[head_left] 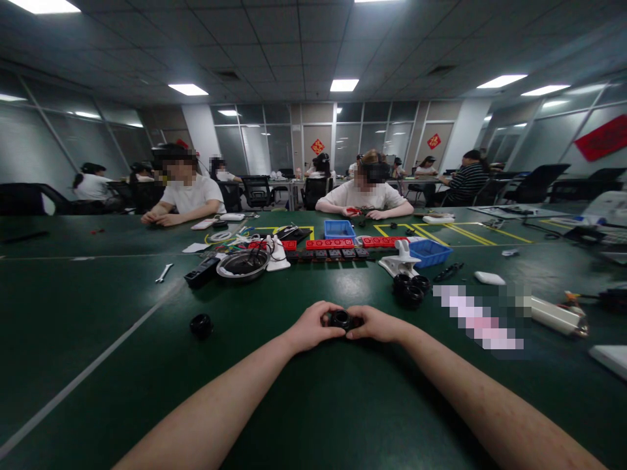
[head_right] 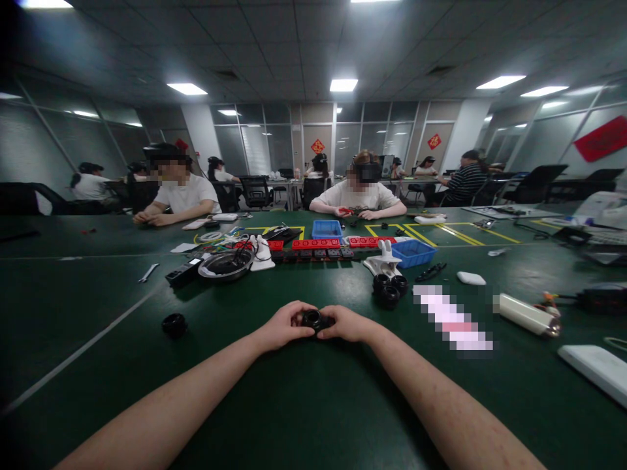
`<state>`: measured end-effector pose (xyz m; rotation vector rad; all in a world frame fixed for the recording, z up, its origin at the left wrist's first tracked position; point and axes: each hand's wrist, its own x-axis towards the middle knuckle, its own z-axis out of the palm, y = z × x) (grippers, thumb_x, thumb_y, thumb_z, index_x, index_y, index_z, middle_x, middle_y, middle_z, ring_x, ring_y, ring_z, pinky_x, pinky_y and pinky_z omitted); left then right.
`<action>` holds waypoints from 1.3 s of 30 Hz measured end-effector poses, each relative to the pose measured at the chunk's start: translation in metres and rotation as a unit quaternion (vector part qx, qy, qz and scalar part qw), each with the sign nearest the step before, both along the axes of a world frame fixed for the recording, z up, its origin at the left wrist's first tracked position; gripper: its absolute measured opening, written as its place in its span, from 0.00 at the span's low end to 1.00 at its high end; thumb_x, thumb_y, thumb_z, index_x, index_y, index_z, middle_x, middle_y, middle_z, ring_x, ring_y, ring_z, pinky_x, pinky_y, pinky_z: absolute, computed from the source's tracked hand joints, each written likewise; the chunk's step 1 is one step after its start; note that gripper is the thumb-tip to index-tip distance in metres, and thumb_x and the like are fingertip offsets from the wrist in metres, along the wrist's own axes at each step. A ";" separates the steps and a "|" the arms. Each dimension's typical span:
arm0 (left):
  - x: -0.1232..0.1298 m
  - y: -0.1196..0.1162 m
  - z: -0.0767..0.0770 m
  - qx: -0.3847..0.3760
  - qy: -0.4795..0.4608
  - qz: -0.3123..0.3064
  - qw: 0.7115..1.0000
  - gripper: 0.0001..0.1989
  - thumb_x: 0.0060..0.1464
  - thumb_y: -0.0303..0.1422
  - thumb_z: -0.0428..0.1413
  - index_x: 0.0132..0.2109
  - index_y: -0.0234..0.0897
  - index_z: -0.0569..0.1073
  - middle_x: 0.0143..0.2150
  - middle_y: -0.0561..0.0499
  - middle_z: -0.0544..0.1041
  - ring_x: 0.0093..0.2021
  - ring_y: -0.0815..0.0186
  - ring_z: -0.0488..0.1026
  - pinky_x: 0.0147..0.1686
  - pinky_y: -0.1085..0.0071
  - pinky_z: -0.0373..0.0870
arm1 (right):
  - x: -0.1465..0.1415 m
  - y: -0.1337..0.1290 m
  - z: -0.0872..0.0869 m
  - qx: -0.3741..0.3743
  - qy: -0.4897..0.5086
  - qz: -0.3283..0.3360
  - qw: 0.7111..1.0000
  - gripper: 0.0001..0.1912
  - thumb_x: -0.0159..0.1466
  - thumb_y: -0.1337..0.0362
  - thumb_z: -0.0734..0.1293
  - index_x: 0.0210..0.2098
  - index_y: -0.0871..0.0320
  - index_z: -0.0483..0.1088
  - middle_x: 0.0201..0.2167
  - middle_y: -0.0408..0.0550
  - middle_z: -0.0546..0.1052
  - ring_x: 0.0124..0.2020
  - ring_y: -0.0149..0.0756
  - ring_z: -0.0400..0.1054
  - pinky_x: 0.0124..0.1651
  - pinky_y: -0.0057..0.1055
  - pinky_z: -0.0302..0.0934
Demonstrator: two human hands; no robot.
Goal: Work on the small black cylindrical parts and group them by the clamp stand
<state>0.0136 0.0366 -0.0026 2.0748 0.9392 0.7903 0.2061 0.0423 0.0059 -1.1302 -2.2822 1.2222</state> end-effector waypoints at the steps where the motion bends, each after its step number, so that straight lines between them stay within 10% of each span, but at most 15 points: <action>1: 0.000 0.000 0.000 0.001 -0.001 0.001 1.000 0.21 0.39 0.36 0.58 0.43 0.36 0.67 0.35 0.51 0.65 0.27 0.72 0.61 0.27 0.75 0.60 | 0.000 0.000 -0.001 0.000 0.002 -0.001 1.000 0.15 0.48 0.63 0.66 0.35 0.60 0.65 0.29 0.42 0.69 0.31 0.32 0.62 0.33 0.27 0.55; 13: 0.006 -0.007 0.004 -0.014 0.014 0.060 0.998 0.21 0.34 0.38 0.60 0.38 0.35 0.68 0.32 0.52 0.65 0.25 0.73 0.60 0.24 0.76 0.58 | -0.009 -0.003 -0.009 0.061 -0.026 -0.078 0.995 0.18 0.41 0.59 0.70 0.26 0.60 0.60 0.20 0.37 0.62 0.23 0.26 0.56 0.23 0.21 0.48; 21: 0.009 -0.010 0.001 0.064 0.031 0.175 0.982 0.18 0.35 0.38 0.59 0.35 0.36 0.66 0.33 0.52 0.65 0.30 0.68 0.62 0.28 0.74 0.59 | -0.035 -0.016 -0.011 0.203 -0.190 -0.222 0.935 0.21 0.46 0.47 0.64 0.28 0.59 0.62 0.27 0.49 0.69 0.27 0.36 0.63 0.25 0.27 0.48; 30: 0.000 0.001 -0.002 -0.002 -0.027 0.047 0.999 0.20 0.37 0.34 0.59 0.41 0.35 0.67 0.34 0.52 0.66 0.27 0.72 0.62 0.26 0.75 0.59 | -0.017 -0.016 -0.002 0.162 -0.038 -0.101 0.981 0.32 0.41 0.56 0.70 0.44 0.59 0.59 0.39 0.49 0.68 0.39 0.40 0.62 0.38 0.33 0.55; 39: 0.000 -0.006 0.006 -0.020 -0.019 0.002 1.000 0.21 0.38 0.35 0.59 0.42 0.35 0.67 0.35 0.51 0.66 0.28 0.72 0.62 0.26 0.76 0.60 | -0.005 -0.005 -0.001 -0.020 0.059 0.013 0.998 0.19 0.49 0.64 0.66 0.41 0.61 0.64 0.35 0.44 0.70 0.36 0.34 0.63 0.38 0.30 0.56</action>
